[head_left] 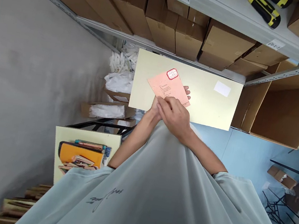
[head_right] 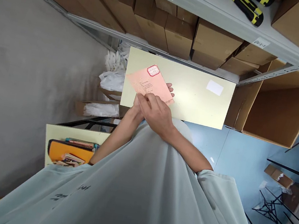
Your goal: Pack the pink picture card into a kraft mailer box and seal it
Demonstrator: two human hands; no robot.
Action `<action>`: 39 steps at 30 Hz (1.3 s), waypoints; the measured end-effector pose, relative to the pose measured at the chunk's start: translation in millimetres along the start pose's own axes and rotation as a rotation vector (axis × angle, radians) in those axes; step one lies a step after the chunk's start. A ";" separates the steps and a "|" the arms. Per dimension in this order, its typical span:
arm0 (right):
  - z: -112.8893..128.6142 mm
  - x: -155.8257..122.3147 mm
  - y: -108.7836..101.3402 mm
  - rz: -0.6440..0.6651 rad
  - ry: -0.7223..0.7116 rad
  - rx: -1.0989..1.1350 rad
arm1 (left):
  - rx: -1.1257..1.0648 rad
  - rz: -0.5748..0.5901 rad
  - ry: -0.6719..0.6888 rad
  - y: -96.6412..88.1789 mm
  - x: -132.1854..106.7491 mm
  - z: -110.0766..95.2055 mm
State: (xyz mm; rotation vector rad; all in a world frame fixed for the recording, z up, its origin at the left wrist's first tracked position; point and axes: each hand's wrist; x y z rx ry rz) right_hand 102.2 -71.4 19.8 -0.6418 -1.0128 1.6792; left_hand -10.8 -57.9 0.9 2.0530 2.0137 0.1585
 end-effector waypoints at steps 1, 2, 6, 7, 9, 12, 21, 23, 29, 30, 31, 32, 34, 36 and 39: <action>-2.0 -0.7 -2.6 -0.002 0.008 0.025 | -0.059 0.023 -0.072 1.6 8.6 3.0; -5.1 -1.0 -6.6 -0.010 0.024 0.060 | -0.093 0.037 -0.115 2.6 18.4 6.5; -32.8 6.3 -27.4 -0.118 0.180 0.261 | -0.130 -0.057 -0.155 -8.6 46.6 17.0; -43.2 10.4 -31.4 -0.147 0.237 0.321 | -0.124 -0.104 -0.146 -14.8 48.8 17.2; -65.2 19.4 -35.5 -0.168 0.337 0.457 | -0.091 -0.164 -0.109 -27.2 50.2 14.1; -89.7 28.4 -33.6 -0.129 0.401 0.628 | 0.004 -0.150 -0.041 -38.0 50.9 2.2; -85.4 9.4 -24.5 -0.281 0.174 0.604 | 0.206 -0.050 0.238 -44.3 36.0 -22.0; -90.4 8.9 -15.6 -0.258 0.186 0.618 | 0.148 -0.069 0.221 -52.4 32.6 -12.2; -108.2 27.2 56.8 0.075 0.484 0.732 | -0.050 -0.224 -0.200 -101.2 45.3 64.6; -107.2 33.6 73.8 0.147 0.552 0.761 | -0.070 -0.268 -0.283 -112.7 49.2 79.4; -105.1 41.6 91.1 0.214 0.615 0.792 | -0.079 -0.313 -0.359 -124.9 53.3 93.1; -102.0 51.2 108.5 0.271 0.672 0.823 | -0.081 -0.356 -0.421 -137.8 57.7 105.4; -94.7 76.0 142.4 0.353 0.765 0.878 | -0.078 -0.423 -0.491 -165.3 68.8 125.6; -88.2 106.6 174.5 0.406 0.833 0.908 | -0.070 -0.482 -0.494 -193.5 84.6 141.7; -82.7 154.7 217.3 0.435 0.914 0.935 | -0.062 -0.579 -0.472 -232.2 118.9 164.2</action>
Point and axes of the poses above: each hand's wrist, its own x-axis towards the middle knuckle, its own y-axis out of the palm, z = x × y, and after that the axes turned 14 degrees about -x, right-handed
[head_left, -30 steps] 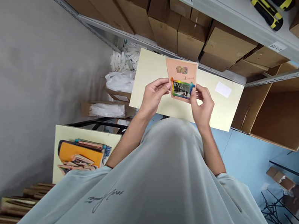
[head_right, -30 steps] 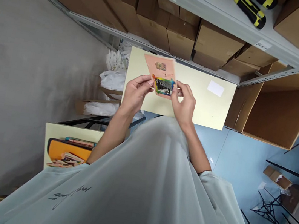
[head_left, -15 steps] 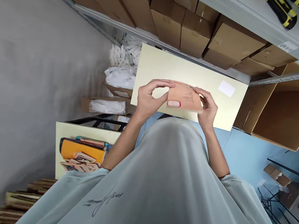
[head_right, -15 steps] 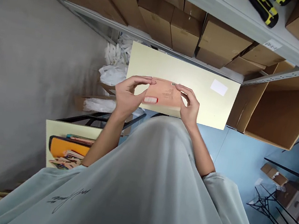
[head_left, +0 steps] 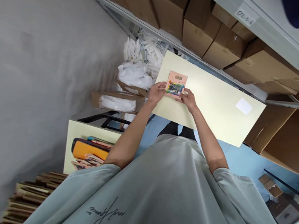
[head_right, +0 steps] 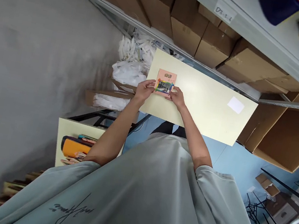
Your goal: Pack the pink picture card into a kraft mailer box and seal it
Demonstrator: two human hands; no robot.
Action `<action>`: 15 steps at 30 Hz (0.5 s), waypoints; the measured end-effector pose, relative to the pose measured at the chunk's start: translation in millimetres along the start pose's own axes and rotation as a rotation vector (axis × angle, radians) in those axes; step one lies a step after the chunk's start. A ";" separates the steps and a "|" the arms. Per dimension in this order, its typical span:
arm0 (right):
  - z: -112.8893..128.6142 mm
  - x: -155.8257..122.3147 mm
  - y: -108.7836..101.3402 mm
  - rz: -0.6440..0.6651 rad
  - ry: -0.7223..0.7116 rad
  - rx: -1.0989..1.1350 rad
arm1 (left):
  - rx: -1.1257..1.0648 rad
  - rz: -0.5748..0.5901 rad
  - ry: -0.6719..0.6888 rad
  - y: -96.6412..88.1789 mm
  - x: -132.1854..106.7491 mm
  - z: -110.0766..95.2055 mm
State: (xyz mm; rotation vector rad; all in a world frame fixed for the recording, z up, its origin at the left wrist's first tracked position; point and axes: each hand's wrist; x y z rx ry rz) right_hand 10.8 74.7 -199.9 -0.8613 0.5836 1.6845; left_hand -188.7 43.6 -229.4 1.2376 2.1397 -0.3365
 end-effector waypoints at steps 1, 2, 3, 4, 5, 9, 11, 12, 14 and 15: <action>6.0 16.0 8.0 -0.014 0.021 0.023 | -0.010 -0.023 -0.006 -1.0 18.6 -0.6; 11.2 30.2 14.6 -0.033 0.043 0.049 | -0.022 -0.035 -0.018 -0.6 36.4 -1.0; 15.5 42.4 19.9 -0.052 0.065 0.076 | -0.034 -0.038 -0.035 0.9 52.7 -0.9; 18.9 52.2 23.7 -0.069 0.089 0.100 | -0.048 -0.037 -0.050 3.1 67.0 -0.5; 21.4 59.4 25.9 -0.083 0.109 0.119 | -0.062 -0.035 -0.061 5.5 78.7 0.3; 25.2 60.2 20.4 -0.135 0.135 0.073 | -0.130 -0.030 -0.058 7.1 93.7 3.0; 26.3 44.6 11.2 -0.172 0.112 -0.022 | -0.160 -0.020 -0.034 -0.6 82.3 0.9; 27.2 33.6 5.9 -0.179 0.092 -0.074 | -0.175 -0.014 -0.021 -6.4 72.5 -1.4; 29.4 6.6 -5.3 -0.164 0.026 -0.157 | -0.203 -0.004 0.005 -20.1 46.1 -7.9; 30.6 -8.5 -10.7 -0.146 -0.015 -0.188 | -0.217 0.002 0.023 -27.0 30.2 -11.7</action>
Point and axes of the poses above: each hand's wrist, its own x-axis towards the middle knuckle, its own y-axis out of the palm, z = x × y, and after that the axes turned 14 degrees about -x, right-handed
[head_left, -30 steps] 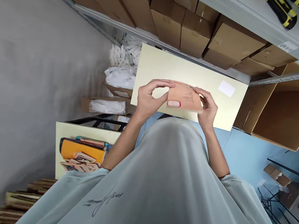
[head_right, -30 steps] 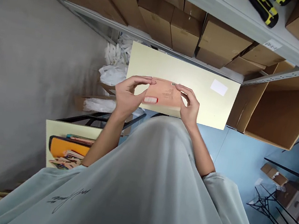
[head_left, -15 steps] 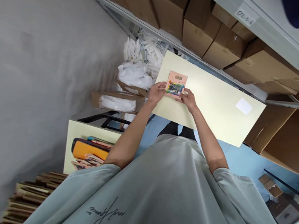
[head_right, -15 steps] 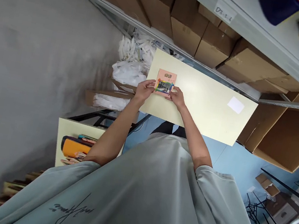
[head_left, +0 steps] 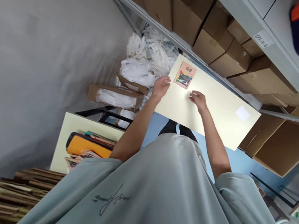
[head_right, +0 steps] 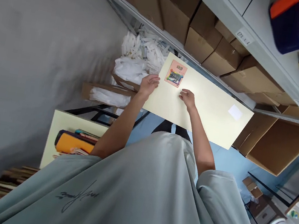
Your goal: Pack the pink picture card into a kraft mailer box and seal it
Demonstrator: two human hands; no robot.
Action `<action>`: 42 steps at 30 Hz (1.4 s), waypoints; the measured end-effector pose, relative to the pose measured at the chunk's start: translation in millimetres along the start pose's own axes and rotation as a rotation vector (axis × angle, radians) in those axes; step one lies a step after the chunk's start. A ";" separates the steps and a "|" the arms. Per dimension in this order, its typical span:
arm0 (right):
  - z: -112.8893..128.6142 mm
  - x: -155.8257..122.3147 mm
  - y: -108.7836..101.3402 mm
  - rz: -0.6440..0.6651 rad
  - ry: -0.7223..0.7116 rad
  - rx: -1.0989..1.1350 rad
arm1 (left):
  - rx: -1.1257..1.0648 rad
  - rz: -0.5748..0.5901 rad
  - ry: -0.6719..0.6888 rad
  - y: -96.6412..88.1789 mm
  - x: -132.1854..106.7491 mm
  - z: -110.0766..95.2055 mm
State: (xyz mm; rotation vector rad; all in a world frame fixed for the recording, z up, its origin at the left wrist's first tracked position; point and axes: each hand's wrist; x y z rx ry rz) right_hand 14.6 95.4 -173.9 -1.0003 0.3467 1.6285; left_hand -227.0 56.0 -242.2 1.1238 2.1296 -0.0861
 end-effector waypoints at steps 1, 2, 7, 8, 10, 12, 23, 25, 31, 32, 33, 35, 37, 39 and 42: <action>0.2 -14.8 -7.5 0.018 -0.050 -0.024 | -0.014 0.010 0.026 -5.5 -17.2 -5.7; 0.5 -29.8 -14.5 0.036 -0.104 -0.050 | -0.027 0.022 0.062 -10.3 -35.4 -11.4; 7.8 -100.6 -34.4 0.146 -0.403 -0.233 | -0.072 0.017 0.284 -26.6 -136.2 -36.9; 11.0 -113.5 -33.4 0.165 -0.467 -0.266 | -0.086 -0.004 0.329 -30.0 -158.9 -41.2; 17.8 -139.1 -25.0 0.220 -0.596 -0.320 | -0.112 -0.072 0.428 -38.8 -209.2 -48.3; 22.9 -165.3 -8.9 0.316 -0.712 -0.366 | -0.144 -0.171 0.518 -50.1 -266.2 -52.1; -15.3 -315.4 143.0 0.998 -1.076 -0.646 | -0.543 -0.957 0.849 -159.6 -544.9 5.7; -32.1 -349.7 169.7 1.085 -1.121 -0.679 | -0.597 -1.054 0.879 -187.2 -578.8 29.7; -105.9 -468.3 264.3 1.330 -1.175 -0.769 | -0.700 -1.193 0.960 -285.5 -658.3 98.6; -122.3 -488.8 284.7 1.370 -1.163 -0.781 | -0.711 -1.196 0.972 -305.5 -669.6 107.9; -139.8 -509.1 306.5 1.403 -1.143 -0.793 | -0.724 -1.198 0.980 -326.4 -680.5 116.4; -176.4 -548.1 352.7 1.439 -1.086 -0.823 | -0.754 -1.201 0.985 -369.9 -701.0 131.7; -213.0 -583.5 400.8 1.441 -1.023 -0.866 | -0.799 -1.186 0.986 -413.8 -718.8 145.1; -246.8 -613.5 448.7 1.422 -0.979 -0.903 | -0.864 -1.154 0.994 -455.7 -732.4 156.6; -288.8 -646.3 516.9 1.362 -0.947 -0.927 | -0.959 -1.132 0.993 -508.5 -744.6 169.7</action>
Point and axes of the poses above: each hand's wrist, its own x-axis towards the middle knuckle, its own y-axis out of the palm, z = x × y, and after that the axes turned 14 degrees about -x, right-handed
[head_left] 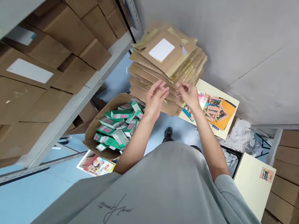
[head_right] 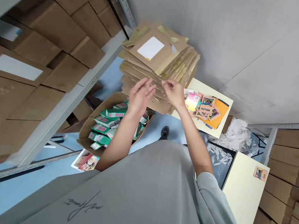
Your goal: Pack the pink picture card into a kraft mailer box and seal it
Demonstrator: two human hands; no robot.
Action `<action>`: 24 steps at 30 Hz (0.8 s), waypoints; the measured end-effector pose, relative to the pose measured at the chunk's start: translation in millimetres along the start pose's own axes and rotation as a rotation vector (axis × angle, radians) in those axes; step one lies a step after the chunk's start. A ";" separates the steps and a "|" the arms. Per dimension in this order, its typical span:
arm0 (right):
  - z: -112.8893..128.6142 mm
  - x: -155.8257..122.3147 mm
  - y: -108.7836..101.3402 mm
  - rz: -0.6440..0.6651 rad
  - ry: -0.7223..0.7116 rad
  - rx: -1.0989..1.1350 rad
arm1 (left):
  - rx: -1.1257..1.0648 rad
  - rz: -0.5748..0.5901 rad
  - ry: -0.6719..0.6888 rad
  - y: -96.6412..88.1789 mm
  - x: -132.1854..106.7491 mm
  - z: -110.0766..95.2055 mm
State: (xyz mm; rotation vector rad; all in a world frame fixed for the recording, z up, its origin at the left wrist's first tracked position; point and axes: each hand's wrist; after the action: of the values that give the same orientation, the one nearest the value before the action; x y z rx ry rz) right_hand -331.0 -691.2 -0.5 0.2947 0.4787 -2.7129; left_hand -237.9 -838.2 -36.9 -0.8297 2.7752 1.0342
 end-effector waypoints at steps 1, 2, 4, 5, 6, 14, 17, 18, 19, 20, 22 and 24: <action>2.8 20.5 13.4 -0.021 0.028 -0.005 | -0.008 -0.014 -0.007 -5.9 12.6 -2.9; 4.6 39.2 25.1 -0.046 0.064 -0.014 | -0.011 -0.024 -0.011 -10.9 22.9 -5.3; 6.2 68.8 43.5 -0.096 0.157 -0.036 | -0.017 -0.035 -0.015 -18.8 36.8 -9.1; 6.2 78.9 50.5 -0.120 0.203 -0.047 | -0.026 -0.036 -0.019 -22.1 40.7 -10.7; 6.0 85.8 56.0 -0.143 0.242 -0.057 | -0.040 -0.037 -0.024 -25.2 43.0 -11.9; 4.2 85.5 70.9 -0.306 0.310 -0.048 | -0.076 -0.074 -0.084 -39.8 53.8 -12.2; 7.4 91.5 71.3 -0.317 0.345 -0.051 | -0.037 -0.064 -0.098 -37.8 60.9 -9.9; 9.4 93.4 71.1 -0.311 0.350 -0.052 | -0.026 -0.055 -0.096 -37.0 62.2 -9.1; 11.9 94.2 70.8 -0.298 0.350 -0.047 | -0.016 -0.046 -0.091 -36.5 62.9 -8.3; 14.8 93.6 70.3 -0.276 0.345 -0.035 | -0.005 -0.038 -0.087 -36.4 63.2 -7.5; 20.9 86.3 69.3 -0.228 0.318 0.006 | 0.011 -0.036 -0.087 -37.5 63.6 -6.1; 25.8 69.7 68.3 -0.207 0.277 0.044 | 0.015 -0.056 -0.114 -39.6 65.1 -4.7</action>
State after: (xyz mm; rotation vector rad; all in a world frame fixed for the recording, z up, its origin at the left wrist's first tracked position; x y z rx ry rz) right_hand -371.2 -782.6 -14.7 0.6743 0.5528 -2.8994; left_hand -272.7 -896.2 -72.3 -0.8145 2.6472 1.0164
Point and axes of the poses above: each hand's wrist, its own x-axis towards the middle knuckle, its own y-axis out of the palm, z = x × y, and after that the axes turned 14 degrees about -x, right-handed
